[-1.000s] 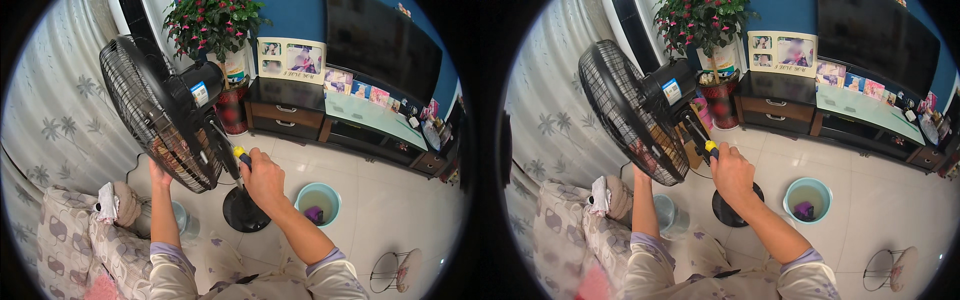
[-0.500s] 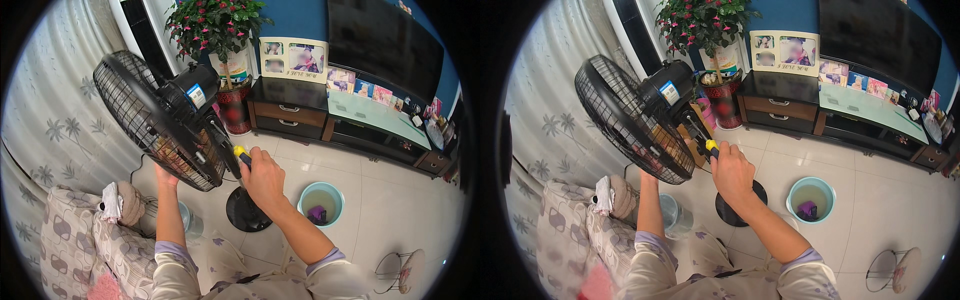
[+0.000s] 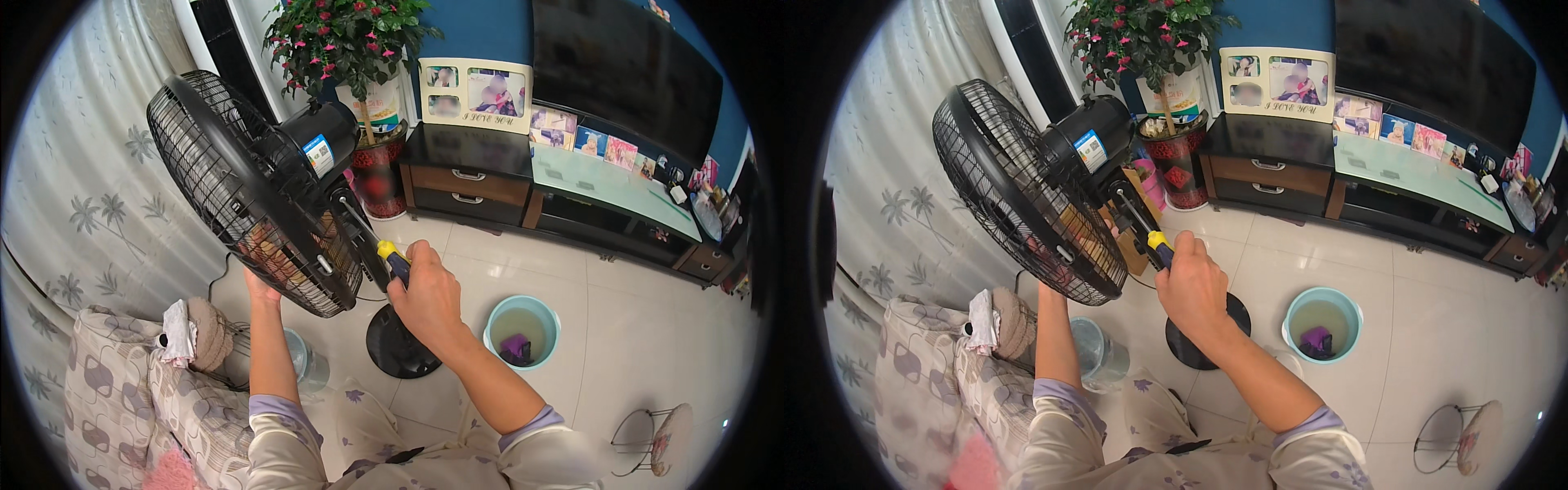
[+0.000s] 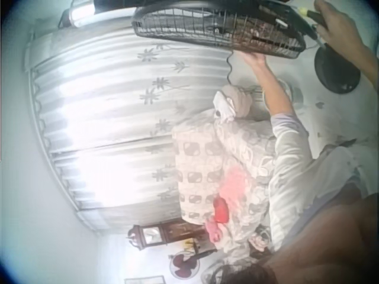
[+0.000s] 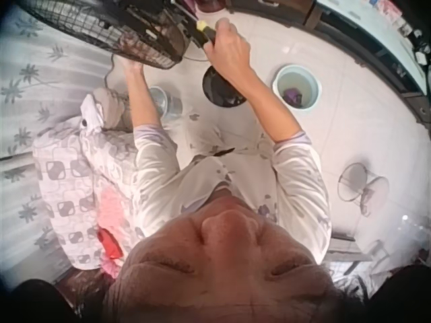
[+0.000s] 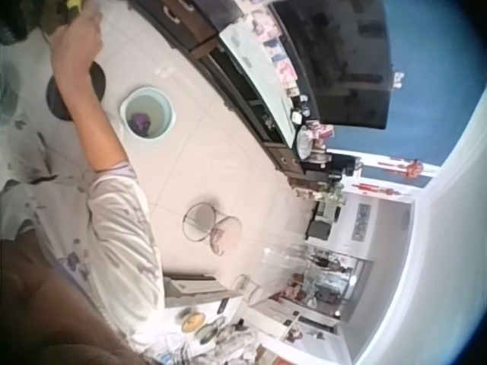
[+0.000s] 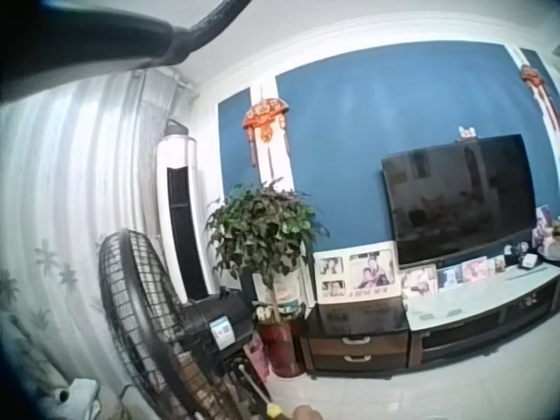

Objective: The person uses a screwdriver to tighten screws on the front grill and the neck joint of a standing fan. They repeatedly adjust the fan's angle and rotate the grill while working on the fasteners.

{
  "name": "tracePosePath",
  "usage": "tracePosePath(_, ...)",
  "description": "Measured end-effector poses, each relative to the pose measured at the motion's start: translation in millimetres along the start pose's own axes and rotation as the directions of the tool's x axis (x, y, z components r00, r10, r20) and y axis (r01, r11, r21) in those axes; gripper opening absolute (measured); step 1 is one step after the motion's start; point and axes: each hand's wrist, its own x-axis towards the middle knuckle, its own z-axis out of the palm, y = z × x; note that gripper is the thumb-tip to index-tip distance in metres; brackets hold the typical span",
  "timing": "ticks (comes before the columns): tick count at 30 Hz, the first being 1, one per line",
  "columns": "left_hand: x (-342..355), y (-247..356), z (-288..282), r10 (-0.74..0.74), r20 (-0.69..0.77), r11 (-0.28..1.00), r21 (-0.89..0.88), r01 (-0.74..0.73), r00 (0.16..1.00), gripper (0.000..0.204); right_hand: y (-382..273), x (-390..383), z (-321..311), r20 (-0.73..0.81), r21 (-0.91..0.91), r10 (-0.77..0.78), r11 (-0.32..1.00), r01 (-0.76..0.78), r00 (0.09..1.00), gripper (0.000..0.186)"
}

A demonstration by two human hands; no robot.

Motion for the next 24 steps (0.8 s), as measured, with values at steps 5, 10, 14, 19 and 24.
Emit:
tracePosePath(5,-4.5,2.8,6.4,0.003,-0.044,0.995,0.100,0.001,0.999,0.062,-5.7,-4.0,0.3,0.022,0.016,-0.015,1.000,0.015,1.000,0.030)
tracePosePath(10,-8.4,4.3,17.7,-0.024,-0.085,0.999,0.028,0.027,0.996,0.059,-2.6,-7.6,3.6,-0.028,-0.020,-0.070,0.997,0.070,0.997,0.026)
tracePosePath(14,-6.5,2.3,16.1,0.000,-0.008,0.996,-0.085,0.000,1.000,0.054,4.7,-4.0,12.5,-0.039,0.089,-0.020,0.996,0.023,0.999,0.026)
tracePosePath(19,-7.6,1.8,10.0,-0.014,-0.017,0.996,-0.089,0.013,1.000,0.051,7.7,14.0,3.1,0.587,0.679,0.340,0.287,-0.676,0.735,0.024)
tracePosePath(24,-7.8,0.3,14.0,-0.018,-0.007,0.995,-0.101,0.017,1.000,0.055,11.3,14.4,-0.2,0.521,0.660,0.266,0.477,-0.580,0.811,0.030)
